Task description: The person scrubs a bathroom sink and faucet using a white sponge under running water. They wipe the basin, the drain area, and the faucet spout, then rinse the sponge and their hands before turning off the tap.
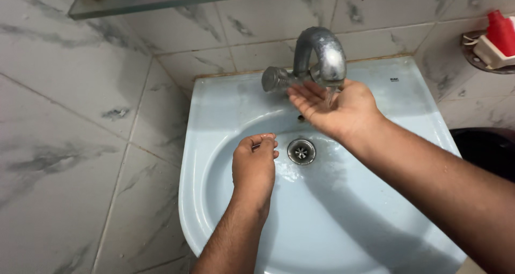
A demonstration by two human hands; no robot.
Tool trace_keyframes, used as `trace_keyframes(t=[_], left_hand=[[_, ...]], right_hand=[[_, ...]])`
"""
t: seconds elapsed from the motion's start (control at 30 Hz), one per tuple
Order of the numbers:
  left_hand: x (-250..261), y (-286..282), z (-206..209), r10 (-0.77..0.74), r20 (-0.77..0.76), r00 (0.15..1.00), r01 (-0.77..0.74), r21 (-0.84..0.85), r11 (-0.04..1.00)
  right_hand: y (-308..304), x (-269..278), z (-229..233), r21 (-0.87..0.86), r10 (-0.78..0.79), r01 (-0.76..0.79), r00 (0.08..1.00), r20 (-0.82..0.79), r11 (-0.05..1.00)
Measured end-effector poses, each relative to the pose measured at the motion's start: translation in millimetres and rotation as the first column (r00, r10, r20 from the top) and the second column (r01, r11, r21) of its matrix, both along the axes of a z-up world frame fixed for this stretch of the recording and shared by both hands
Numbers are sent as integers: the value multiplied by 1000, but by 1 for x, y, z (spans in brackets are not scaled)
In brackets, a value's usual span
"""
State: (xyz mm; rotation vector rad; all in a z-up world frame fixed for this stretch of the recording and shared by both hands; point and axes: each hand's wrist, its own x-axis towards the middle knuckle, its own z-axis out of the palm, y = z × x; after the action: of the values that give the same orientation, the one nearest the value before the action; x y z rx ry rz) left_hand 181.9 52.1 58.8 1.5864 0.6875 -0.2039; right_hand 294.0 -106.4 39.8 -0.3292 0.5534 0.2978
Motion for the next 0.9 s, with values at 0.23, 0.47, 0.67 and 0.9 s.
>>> trace_keyframes(t=[0.23,0.47,0.67,0.9], left_hand=[[5,2,-9,-27,47,999,29,-56,998],[45,7,-38,-83,256,963,83,13,996],[116,16,-29,-207,275,939,161,180,970],[125,4,-14,-347,218,912,308,193,932]], right_hand=[[-7,1,-8,40,-11,13,998,-57,999],[1,-7,2,-69,53,-58,995,-81,996],[8,-10,25,-89,109,-103,992,61,991],[12,-13,42,0,200,-203,962,184,979]])
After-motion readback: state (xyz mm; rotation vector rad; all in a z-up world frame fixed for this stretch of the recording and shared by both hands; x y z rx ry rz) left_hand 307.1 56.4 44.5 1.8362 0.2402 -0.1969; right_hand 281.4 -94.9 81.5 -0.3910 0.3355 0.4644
